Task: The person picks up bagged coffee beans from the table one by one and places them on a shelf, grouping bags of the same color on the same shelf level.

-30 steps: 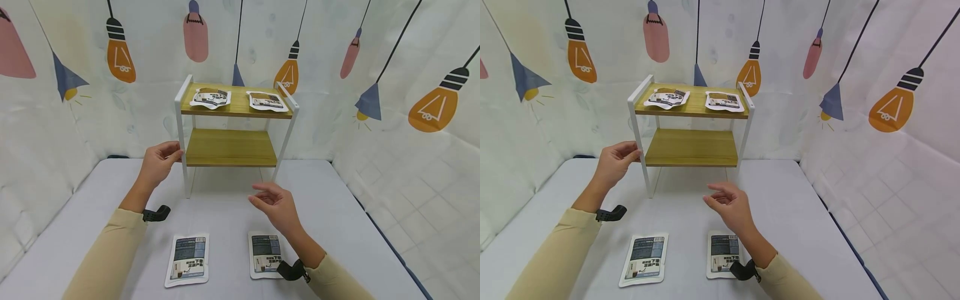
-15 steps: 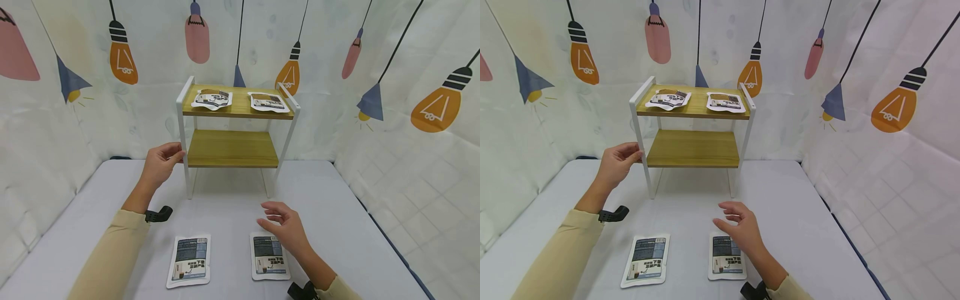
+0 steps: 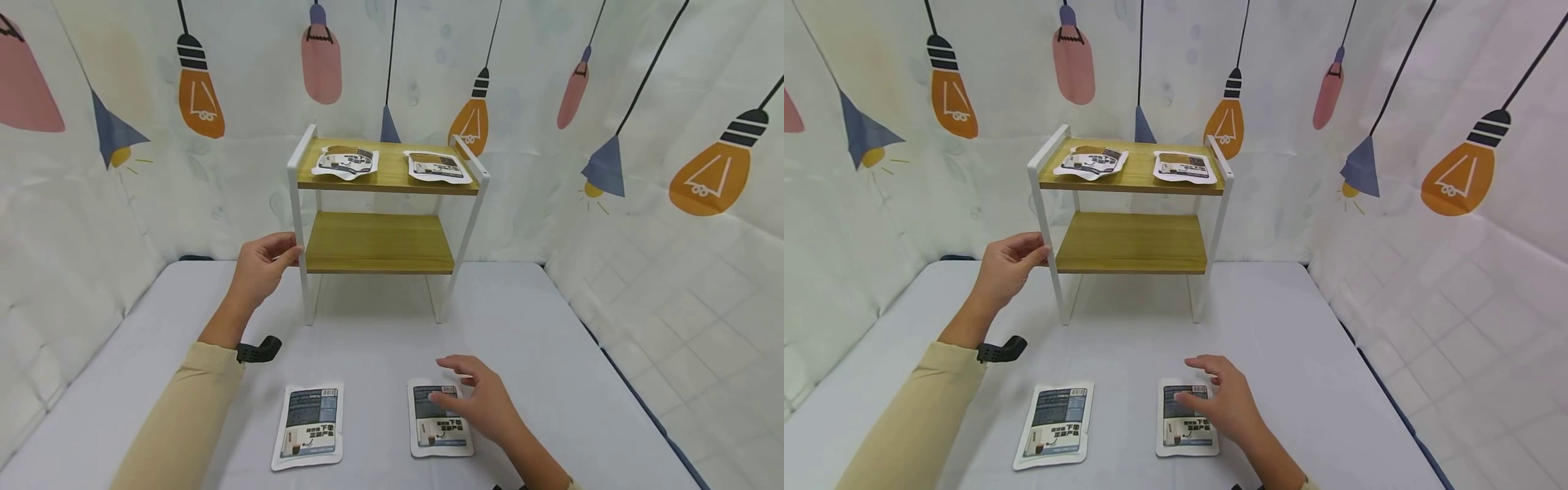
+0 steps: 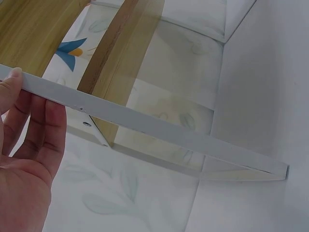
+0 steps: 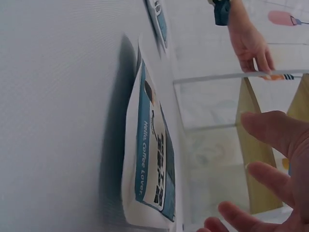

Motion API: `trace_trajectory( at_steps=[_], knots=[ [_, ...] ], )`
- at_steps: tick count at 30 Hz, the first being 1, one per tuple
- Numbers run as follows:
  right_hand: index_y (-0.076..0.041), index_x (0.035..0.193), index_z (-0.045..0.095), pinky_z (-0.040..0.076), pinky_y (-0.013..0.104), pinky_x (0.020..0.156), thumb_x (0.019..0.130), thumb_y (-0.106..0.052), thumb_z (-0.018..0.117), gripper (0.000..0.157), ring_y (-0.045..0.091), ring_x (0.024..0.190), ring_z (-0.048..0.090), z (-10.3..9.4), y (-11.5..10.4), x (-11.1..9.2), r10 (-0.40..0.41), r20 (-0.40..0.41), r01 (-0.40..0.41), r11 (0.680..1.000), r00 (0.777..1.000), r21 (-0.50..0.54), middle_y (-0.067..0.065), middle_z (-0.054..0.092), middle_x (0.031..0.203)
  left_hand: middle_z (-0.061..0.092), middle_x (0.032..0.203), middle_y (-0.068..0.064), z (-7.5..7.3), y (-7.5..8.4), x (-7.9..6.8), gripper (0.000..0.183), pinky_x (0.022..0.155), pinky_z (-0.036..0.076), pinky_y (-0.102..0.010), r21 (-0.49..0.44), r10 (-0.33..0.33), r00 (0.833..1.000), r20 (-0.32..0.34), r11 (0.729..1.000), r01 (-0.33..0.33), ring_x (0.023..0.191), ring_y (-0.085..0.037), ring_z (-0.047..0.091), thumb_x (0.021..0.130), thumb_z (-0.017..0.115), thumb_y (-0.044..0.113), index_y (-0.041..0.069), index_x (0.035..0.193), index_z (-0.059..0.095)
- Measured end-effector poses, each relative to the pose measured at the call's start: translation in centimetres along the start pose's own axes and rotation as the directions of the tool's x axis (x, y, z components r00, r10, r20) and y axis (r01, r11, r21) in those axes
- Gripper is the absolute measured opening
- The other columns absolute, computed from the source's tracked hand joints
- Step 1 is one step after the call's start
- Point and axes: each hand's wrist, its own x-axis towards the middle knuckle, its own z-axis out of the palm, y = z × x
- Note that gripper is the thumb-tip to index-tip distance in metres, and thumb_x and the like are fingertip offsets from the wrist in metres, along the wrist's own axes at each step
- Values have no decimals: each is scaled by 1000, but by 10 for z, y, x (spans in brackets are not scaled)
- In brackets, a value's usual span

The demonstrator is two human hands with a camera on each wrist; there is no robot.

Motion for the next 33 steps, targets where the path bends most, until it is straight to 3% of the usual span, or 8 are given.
trace_trajectory(
  at_steps=[5,9,16,19,33],
  knots=[
    [-25,128,71,56,47,102,73,-37,93,61,26,129,59,-1,3,-8,9,-12,-10,998,1000,-68,0,62,139,75,115,-12,0,1,-1,37,82,58,-13,3,-4,1000,-2,1000,4,90,-5,71,99,68,23,5,131,68],
    [-24,127,71,58,42,95,70,-40,94,63,26,119,61,0,6,-12,34,-16,-36,994,999,-107,5,60,137,75,113,-6,0,1,-1,37,82,58,-13,5,-7,1000,0,1000,7,91,-5,70,99,68,24,5,132,68],
    [-27,134,66,57,38,81,66,-43,96,76,20,103,62,3,7,-16,113,0,-111,976,994,-190,11,60,132,73,119,-19,0,0,-1,37,82,58,-13,1,-2,1000,-2,1000,2,92,-4,71,99,68,23,5,132,68],
    [-27,137,62,54,35,77,65,-44,96,81,19,101,61,5,8,-17,128,10,-123,969,992,-213,10,60,128,73,118,-18,0,-1,0,37,82,58,-14,-4,1,1000,-4,1000,-1,92,-4,71,99,68,22,5,132,68],
    [-27,122,65,47,31,70,65,-39,97,67,19,89,54,10,9,-14,155,51,-139,962,987,-234,13,55,118,75,114,-11,0,0,0,36,82,58,-14,-7,-1,1000,-7,1000,1,91,-4,71,99,69,23,6,131,69]
  ],
)
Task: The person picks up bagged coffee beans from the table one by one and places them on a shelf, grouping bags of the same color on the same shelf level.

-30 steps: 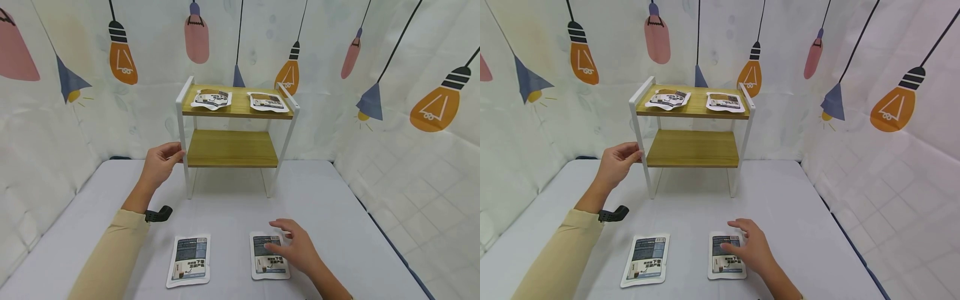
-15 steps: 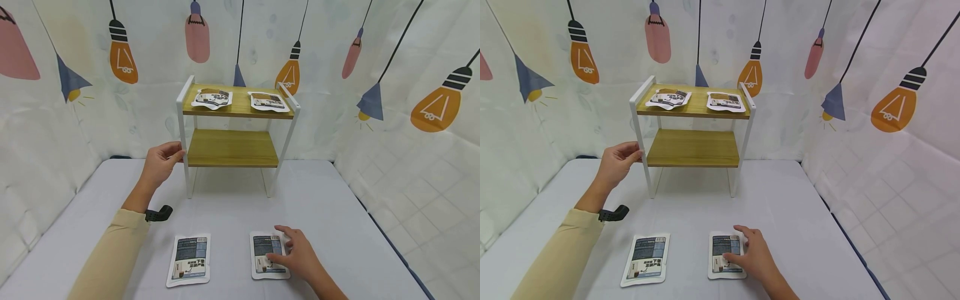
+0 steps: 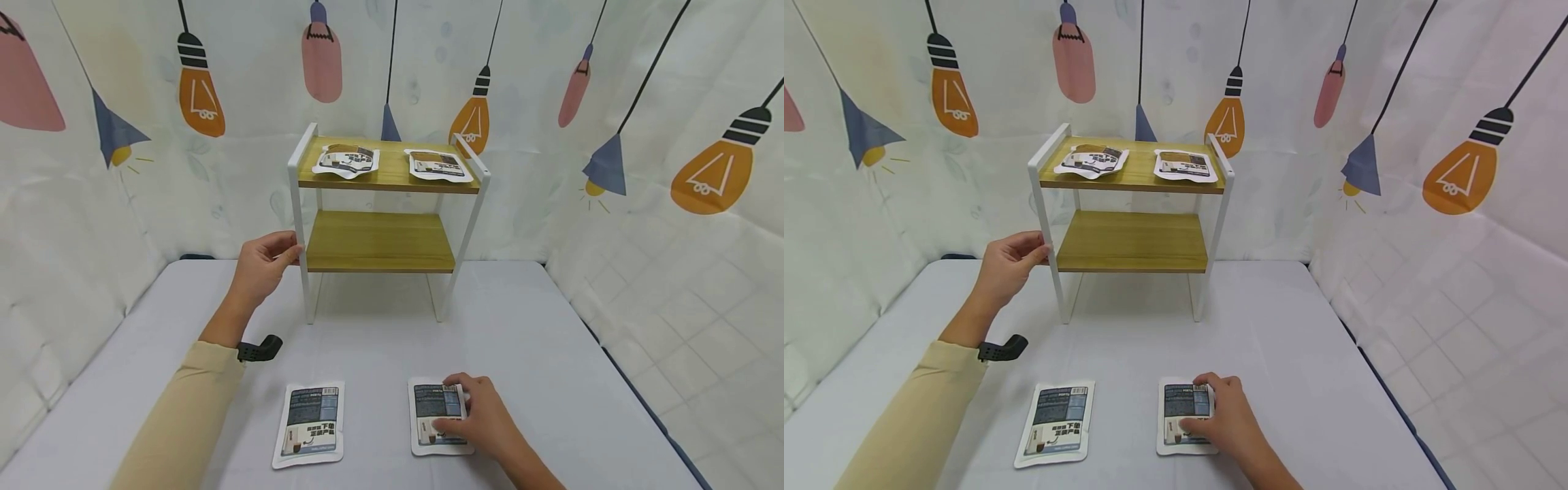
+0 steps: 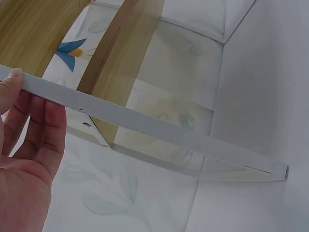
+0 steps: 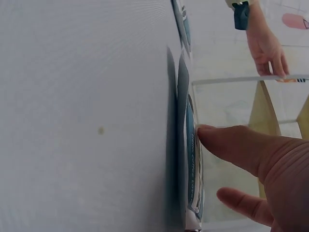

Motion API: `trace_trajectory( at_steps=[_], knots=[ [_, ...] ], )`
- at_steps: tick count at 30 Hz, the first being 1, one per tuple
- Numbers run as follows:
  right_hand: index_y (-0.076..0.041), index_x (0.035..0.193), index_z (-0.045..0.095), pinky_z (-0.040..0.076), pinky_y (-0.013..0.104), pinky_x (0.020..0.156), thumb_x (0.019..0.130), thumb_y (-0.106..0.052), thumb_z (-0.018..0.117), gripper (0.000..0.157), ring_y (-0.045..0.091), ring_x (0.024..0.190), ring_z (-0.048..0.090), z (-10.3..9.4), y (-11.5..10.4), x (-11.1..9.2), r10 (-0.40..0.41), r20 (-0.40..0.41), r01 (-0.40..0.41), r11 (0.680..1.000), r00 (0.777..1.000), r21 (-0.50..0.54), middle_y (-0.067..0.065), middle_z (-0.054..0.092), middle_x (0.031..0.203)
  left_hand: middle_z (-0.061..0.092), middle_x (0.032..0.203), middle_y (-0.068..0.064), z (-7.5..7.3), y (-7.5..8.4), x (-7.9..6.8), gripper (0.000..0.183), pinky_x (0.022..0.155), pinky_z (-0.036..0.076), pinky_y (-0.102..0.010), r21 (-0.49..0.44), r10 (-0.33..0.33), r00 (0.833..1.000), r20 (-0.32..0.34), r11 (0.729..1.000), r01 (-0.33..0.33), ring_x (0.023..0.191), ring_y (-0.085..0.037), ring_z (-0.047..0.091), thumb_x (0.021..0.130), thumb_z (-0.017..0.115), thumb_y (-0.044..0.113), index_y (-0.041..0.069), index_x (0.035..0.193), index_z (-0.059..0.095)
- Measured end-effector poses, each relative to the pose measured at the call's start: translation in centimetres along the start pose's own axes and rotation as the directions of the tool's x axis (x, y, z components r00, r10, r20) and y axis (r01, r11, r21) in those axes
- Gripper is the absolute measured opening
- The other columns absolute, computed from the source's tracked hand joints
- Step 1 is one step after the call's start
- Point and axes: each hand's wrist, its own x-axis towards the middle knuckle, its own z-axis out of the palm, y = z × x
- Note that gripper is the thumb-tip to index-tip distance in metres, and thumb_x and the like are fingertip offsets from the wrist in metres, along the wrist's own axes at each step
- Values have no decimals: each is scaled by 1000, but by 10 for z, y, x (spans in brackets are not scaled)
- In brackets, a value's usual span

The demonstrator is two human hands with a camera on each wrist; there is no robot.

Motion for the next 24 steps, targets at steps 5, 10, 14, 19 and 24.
trace_trajectory(
  at_steps=[5,10,14,19,24],
  knots=[
    [-25,122,65,48,31,71,65,-37,97,66,20,88,53,1,0,1,1,4,-1,1000,1000,-13,15,53,118,75,113,-8,0,0,0,37,81,59,-15,3,-3,1000,-1,1000,3,91,-5,70,99,69,24,5,130,69],
    [-23,121,66,52,34,74,65,-36,97,66,20,88,54,2,-2,2,16,5,-16,999,1000,-40,15,54,118,74,116,-15,0,1,0,37,81,59,-15,2,-5,1000,1,1000,5,92,-4,71,99,69,23,5,131,68],
    [-22,121,66,53,34,75,65,-36,97,66,20,88,55,1,-4,2,25,7,-25,998,1000,-55,14,55,116,73,118,-19,-1,1,1,37,81,58,-14,3,-2,1000,2,1000,2,91,-4,71,99,69,22,4,131,68],
    [-21,122,66,54,35,77,65,-37,97,67,20,89,55,1,-5,3,21,9,-21,998,1000,-65,10,57,111,72,118,-21,-1,1,0,36,81,58,-14,5,-2,1000,0,1000,2,91,-5,70,99,69,22,5,131,68],
    [-22,121,67,56,38,79,64,-37,97,66,19,92,57,2,-2,3,1,9,0,999,1000,-48,6,64,112,74,116,-13,0,1,0,37,80,59,-14,2,-6,1000,0,1000,6,91,-6,70,99,69,22,4,131,68]
  ],
)
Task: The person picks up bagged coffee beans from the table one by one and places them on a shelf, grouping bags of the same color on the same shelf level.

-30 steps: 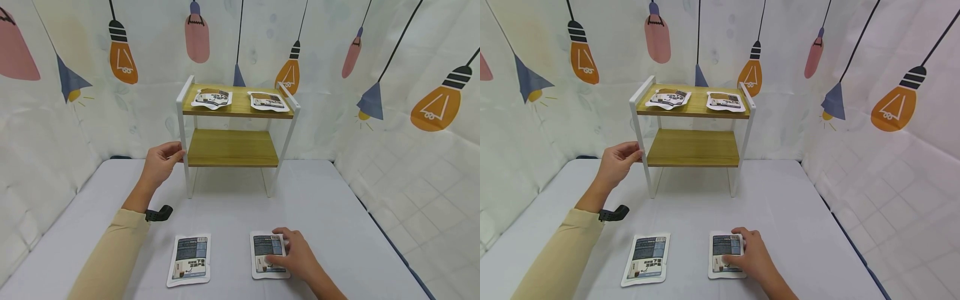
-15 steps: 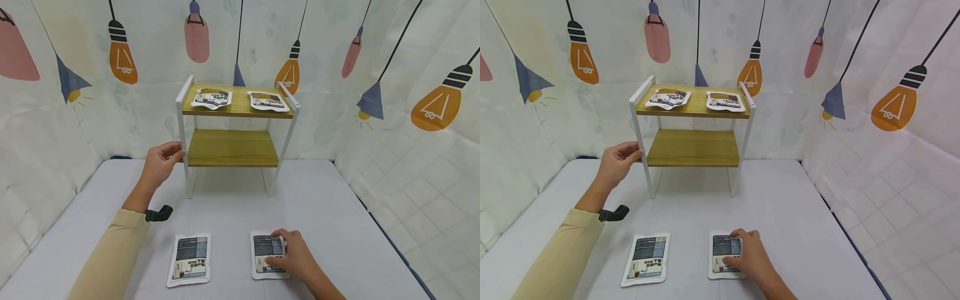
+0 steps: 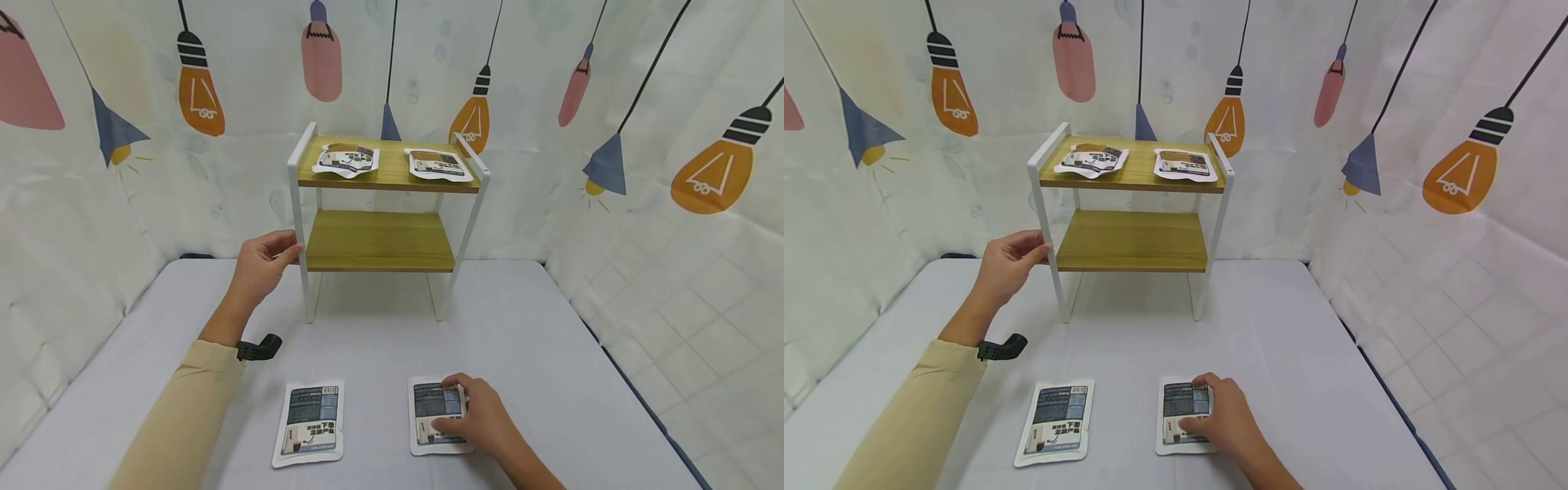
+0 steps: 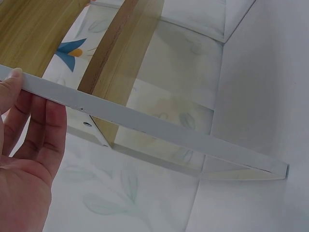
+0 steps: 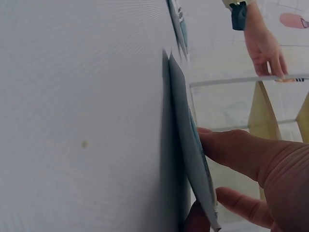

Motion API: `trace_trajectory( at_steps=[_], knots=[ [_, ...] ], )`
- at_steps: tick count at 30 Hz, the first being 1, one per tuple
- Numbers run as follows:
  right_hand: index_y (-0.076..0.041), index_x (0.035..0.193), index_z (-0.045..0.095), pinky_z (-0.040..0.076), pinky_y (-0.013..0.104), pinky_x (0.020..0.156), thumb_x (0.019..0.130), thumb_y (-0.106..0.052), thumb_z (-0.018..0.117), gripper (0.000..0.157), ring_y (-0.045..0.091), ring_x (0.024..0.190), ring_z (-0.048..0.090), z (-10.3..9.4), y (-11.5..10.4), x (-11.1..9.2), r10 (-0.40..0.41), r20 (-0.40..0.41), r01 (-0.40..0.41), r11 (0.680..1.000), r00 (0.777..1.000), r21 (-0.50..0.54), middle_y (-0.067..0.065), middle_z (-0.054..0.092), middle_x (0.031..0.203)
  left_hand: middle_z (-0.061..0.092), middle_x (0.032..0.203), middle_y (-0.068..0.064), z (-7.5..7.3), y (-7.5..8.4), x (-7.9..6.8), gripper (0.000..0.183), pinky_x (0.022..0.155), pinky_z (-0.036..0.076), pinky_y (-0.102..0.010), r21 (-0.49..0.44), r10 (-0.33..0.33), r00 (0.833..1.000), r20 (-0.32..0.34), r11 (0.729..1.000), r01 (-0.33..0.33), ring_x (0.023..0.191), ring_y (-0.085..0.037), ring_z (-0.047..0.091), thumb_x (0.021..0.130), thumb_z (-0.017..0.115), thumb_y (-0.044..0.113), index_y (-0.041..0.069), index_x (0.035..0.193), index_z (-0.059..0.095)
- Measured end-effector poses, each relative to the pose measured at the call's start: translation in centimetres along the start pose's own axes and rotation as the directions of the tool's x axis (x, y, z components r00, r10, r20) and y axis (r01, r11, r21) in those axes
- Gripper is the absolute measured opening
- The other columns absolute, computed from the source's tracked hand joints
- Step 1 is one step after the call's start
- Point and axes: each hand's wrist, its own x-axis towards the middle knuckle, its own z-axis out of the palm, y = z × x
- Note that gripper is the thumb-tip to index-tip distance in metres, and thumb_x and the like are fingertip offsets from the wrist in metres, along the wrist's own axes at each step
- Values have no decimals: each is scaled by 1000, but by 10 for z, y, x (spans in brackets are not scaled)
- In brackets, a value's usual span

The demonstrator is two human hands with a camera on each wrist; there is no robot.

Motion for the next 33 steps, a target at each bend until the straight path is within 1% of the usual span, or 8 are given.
trace_trajectory(
  at_steps=[4,10,14,19,24,28,30,33],
  knots=[
    [-24,117,69,55,38,79,64,-34,98,62,19,92,60,0,3,0,-26,-2,26,999,1000,47,8,70,119,75,114,-7,0,1,0,37,80,58,-14,6,-6,1000,-1,1000,6,91,-5,70,99,69,22,5,131,68],
    [-24,112,71,52,32,72,65,-33,97,54,17,87,62,-2,7,2,-40,7,38,991,999,126,6,71,109,75,115,-9,0,0,0,37,81,58,-14,7,-8,1000,1,1000,7,92,-4,70,99,68,23,5,132,68],
    [-24,109,73,52,30,71,66,-34,96,50,16,88,64,-3,10,4,-33,17,30,987,999,158,6,71,108,75,116,-8,0,0,0,38,81,58,-14,1,-7,1000,5,1000,7,92,-4,70,99,68,23,5,133,67],
    [-25,106,76,52,30,73,66,-34,97,46,17,88,62,-3,13,9,-24,33,17,982,999,188,7,71,120,74,118,-11,-1,0,0,38,81,58,-13,8,-14,1000,5,1000,14,92,-4,70,100,68,24,6,134,67],
    [-21,105,79,53,28,72,67,-28,96,42,18,90,63,-5,13,10,-56,49,42,965,997,257,9,71,124,73,120,-16,0,-2,0,38,81,58,-13,5,-14,1000,4,1000,14,93,-3,70,100,68,23,5,133,67],
    [-22,106,81,55,40,92,68,-25,96,40,24,111,65,-4,14,14,-84,42,69,954,996,291,8,72,127,74,118,-13,0,-2,-1,38,81,58,-14,4,-11,1000,3,1000,11,92,-3,70,100,68,23,5,133,67],
    [-24,106,81,51,50,103,69,-26,95,40,27,123,62,-3,15,17,-83,35,69,952,996,297,6,72,128,74,118,-12,0,-1,-1,38,81,58,-14,5,-12,1000,2,1000,12,92,-4,70,100,68,24,5,133,67],
    [-25,107,81,42,61,112,69,-28,95,41,34,132,58,-1,16,21,-65,36,50,945,997,324,6,71,130,73,119,-13,0,-1,0,38,82,58,-13,7,-11,1000,5,1000,11,93,-3,70,100,68,24,6,133,67]
  ],
)
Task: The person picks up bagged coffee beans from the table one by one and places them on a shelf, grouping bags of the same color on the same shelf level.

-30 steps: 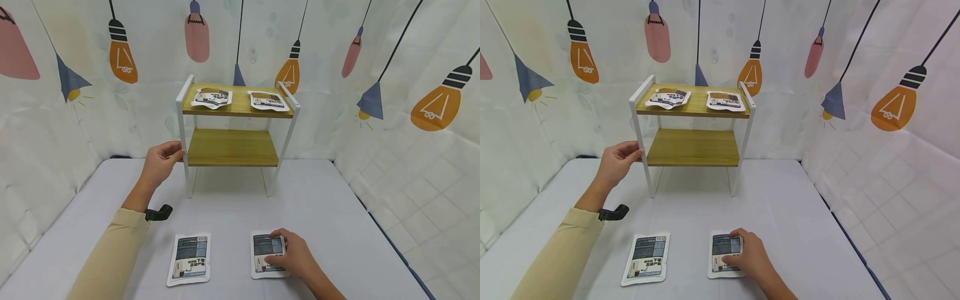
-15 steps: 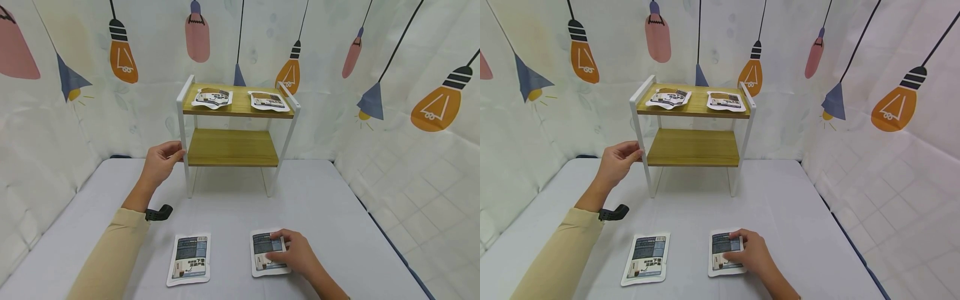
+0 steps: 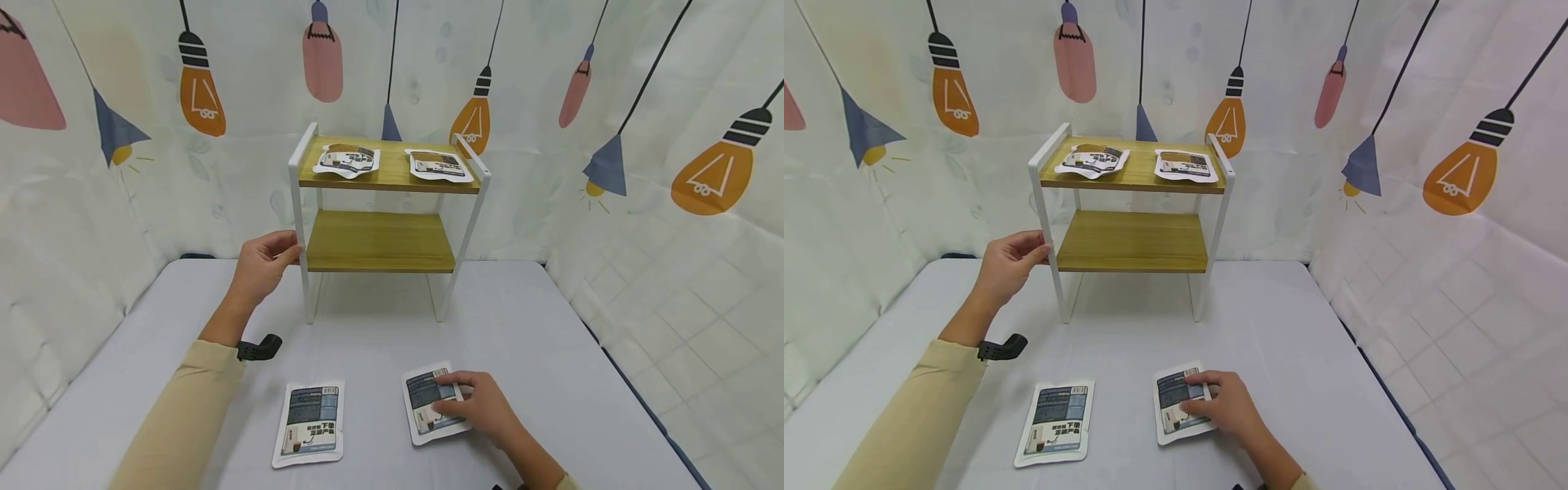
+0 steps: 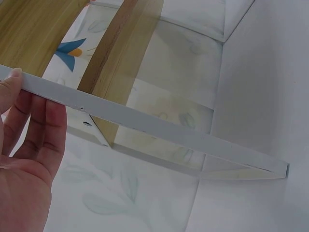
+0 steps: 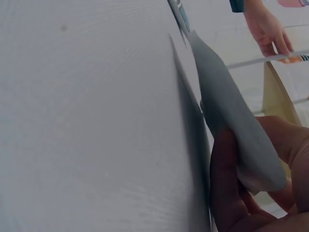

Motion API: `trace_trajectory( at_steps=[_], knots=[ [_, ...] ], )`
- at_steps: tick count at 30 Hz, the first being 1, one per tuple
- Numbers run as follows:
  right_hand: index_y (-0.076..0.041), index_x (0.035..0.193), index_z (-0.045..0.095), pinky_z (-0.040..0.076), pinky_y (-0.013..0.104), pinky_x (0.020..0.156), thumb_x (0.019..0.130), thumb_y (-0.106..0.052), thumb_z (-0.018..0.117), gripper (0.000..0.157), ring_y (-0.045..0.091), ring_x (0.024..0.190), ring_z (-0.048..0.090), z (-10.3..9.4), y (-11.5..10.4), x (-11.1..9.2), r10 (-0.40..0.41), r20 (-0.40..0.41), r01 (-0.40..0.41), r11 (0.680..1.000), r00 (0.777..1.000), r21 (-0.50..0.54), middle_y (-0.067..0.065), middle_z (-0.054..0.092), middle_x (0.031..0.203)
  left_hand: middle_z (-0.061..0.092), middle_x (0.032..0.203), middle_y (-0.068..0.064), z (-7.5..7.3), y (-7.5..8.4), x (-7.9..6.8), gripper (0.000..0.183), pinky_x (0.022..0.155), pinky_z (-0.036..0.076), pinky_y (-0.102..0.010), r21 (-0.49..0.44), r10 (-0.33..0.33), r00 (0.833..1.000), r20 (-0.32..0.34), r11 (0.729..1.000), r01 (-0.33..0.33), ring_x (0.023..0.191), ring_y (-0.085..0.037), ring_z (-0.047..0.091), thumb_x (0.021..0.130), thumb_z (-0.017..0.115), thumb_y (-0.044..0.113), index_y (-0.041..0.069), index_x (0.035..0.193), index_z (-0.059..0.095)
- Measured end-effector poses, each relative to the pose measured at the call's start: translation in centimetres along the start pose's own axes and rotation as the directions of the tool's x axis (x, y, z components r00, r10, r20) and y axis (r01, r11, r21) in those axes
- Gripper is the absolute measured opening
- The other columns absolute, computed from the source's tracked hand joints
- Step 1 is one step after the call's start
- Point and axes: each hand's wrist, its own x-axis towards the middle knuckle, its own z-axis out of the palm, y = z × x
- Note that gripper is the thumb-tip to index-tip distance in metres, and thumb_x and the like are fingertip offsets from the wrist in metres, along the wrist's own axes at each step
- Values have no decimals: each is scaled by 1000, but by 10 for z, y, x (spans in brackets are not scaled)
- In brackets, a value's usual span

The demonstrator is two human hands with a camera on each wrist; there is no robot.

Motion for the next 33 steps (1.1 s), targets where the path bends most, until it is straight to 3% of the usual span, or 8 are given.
trace_trajectory(
  at_steps=[9,19,22,26,30,33],
  knots=[
    [-22,112,80,37,63,116,71,-23,94,43,36,138,51,0,-4,10,47,-22,-44,994,999,103,10,66,139,71,121,-23,1,2,1,38,82,58,-14,-11,12,1000,4,1000,-12,92,-3,70,99,68,24,5,132,67],
    [-24,116,79,49,51,110,73,-24,93,45,33,136,52,-1,-12,21,34,-71,-22,987,997,160,13,60,146,73,120,-16,2,2,1,38,83,58,-15,-10,4,1000,11,1000,-4,93,-4,71,99,68,25,6,132,68],
    [-24,117,78,56,40,98,74,-24,93,45,30,129,55,-1,-15,24,29,-76,-15,984,997,179,13,58,147,72,121,-20,1,1,1,38,83,58,-15,-12,6,1000,15,1000,-6,93,-4,71,99,68,24,6,133,68],
    [-23,122,76,59,27,76,77,-23,91,48,23,105,63,-2,-19,28,27,-61,-14,977,998,215,15,56,149,73,120,-20,1,1,1,37,82,58,-15,-13,9,1000,14,1000,-9,92,-4,71,99,68,23,5,132,68],
    [-21,130,72,60,27,69,79,-19,90,53,20,87,68,-4,-22,31,12,-20,-7,967,1000,256,16,57,145,75,115,-11,1,1,0,37,82,58,-14,-3,9,1000,5,1000,-9,92,-4,71,99,69,23,6,132,68],
    [-20,133,70,62,28,70,80,-17,89,56,20,85,70,-6,-25,35,-5,5,3,957,1000,292,16,58,142,75,114,-6,1,1,0,37,82,58,-15,-1,8,1000,0,1000,-8,93,-4,71,99,69,24,7,132,68]
  ],
)
